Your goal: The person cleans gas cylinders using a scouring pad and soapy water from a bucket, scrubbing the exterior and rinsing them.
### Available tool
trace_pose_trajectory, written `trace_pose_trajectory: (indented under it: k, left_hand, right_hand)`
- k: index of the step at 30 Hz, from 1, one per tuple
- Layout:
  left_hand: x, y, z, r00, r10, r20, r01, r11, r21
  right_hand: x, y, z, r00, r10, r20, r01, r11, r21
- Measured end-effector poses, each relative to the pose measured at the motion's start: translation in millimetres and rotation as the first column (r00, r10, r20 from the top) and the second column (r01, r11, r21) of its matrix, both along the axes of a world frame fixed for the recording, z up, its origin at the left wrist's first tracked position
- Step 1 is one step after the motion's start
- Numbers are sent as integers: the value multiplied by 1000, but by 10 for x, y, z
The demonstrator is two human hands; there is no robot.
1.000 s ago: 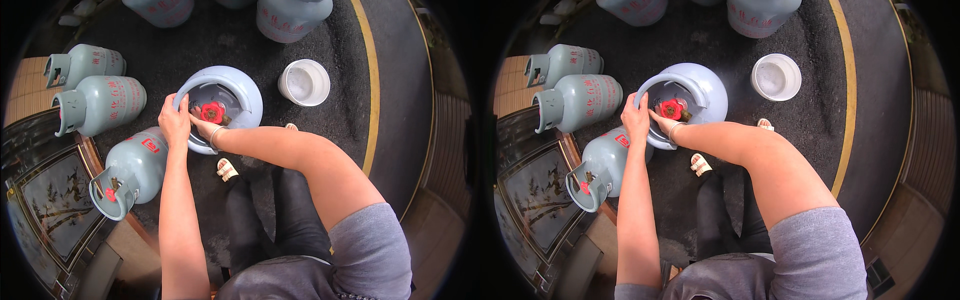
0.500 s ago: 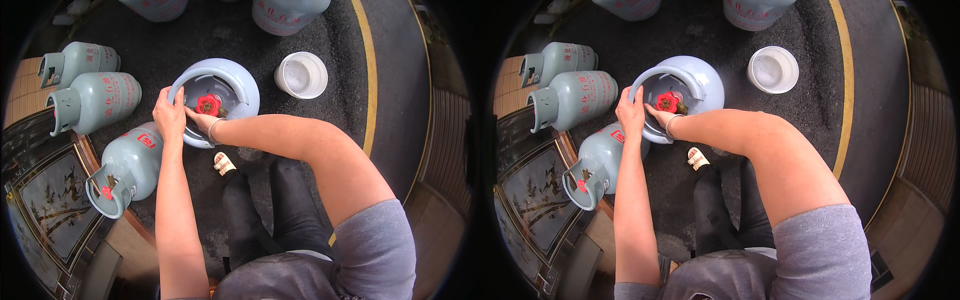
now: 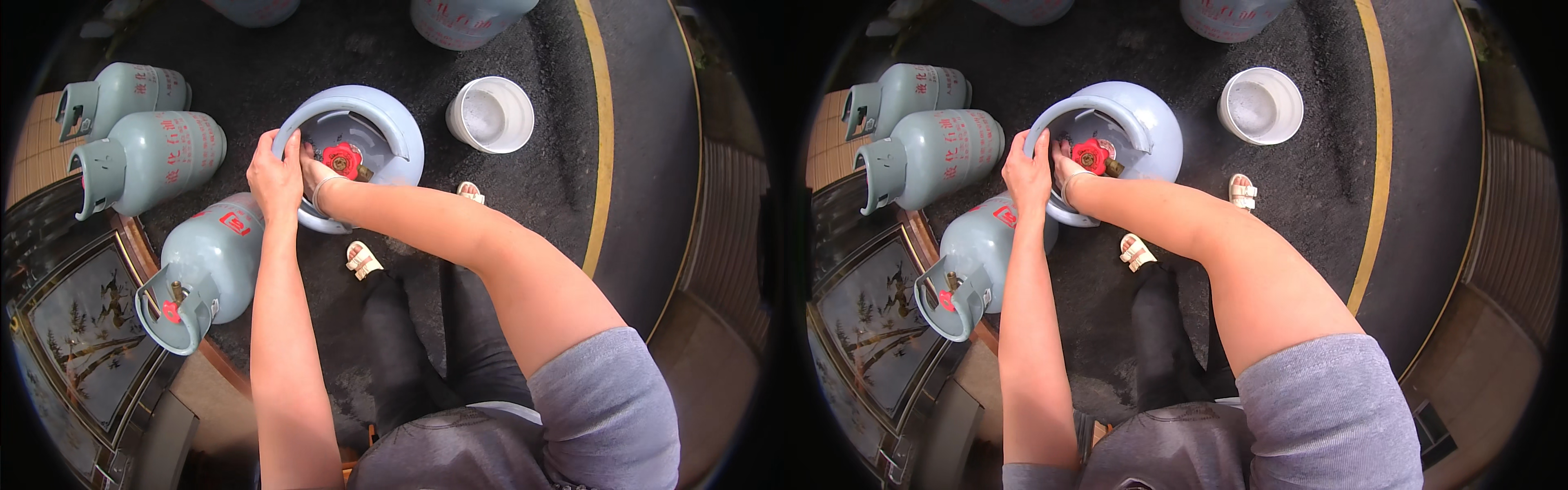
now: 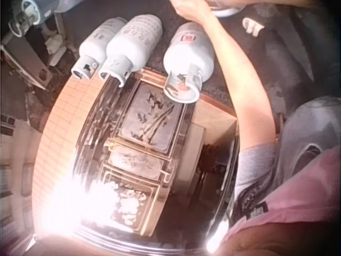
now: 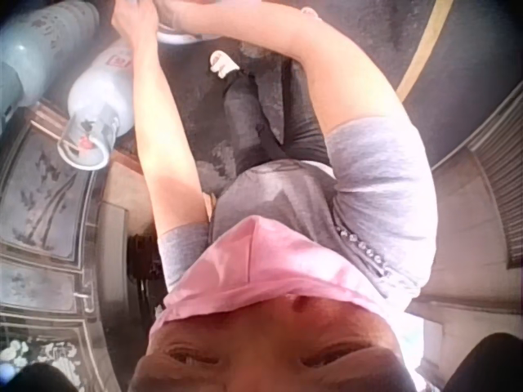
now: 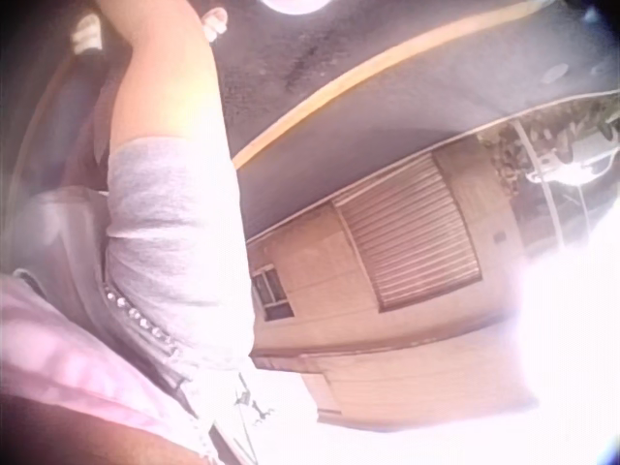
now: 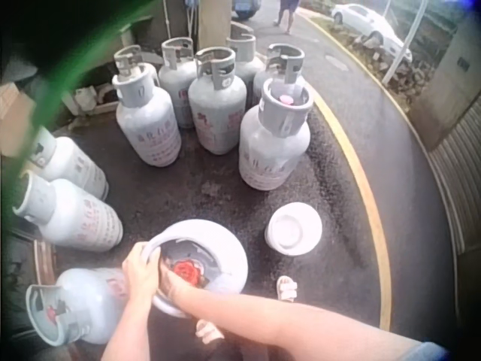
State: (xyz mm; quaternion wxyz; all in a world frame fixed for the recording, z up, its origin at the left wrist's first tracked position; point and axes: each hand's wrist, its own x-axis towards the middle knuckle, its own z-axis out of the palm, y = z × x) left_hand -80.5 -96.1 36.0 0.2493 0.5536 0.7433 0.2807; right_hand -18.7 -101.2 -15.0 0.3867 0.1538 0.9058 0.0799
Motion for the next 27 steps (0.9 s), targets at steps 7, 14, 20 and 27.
trace_pose_trajectory:
  k: [7,14,20,27]
  left_hand:
    - [21,2,-20,1000,-19,6,19,1000,8]
    - [-8,-10,-5,999,3,-32,-4,1000,-24]
    - [-8,-21,-2,996,19,-86,-21,999,-31]
    - [-16,5,-67,996,-16,-91,15,1000,-9]
  right_hand:
    - [679,-269,132,811,546,212,-585,770,254]
    - [1204,-717,-90,945,328,-20,-308,906,290]
    - [1345,-1056,-213,870,-127,-477,216,967,135]
    - [1190,-1013,-359,294,-578,-761,694,677,-246]
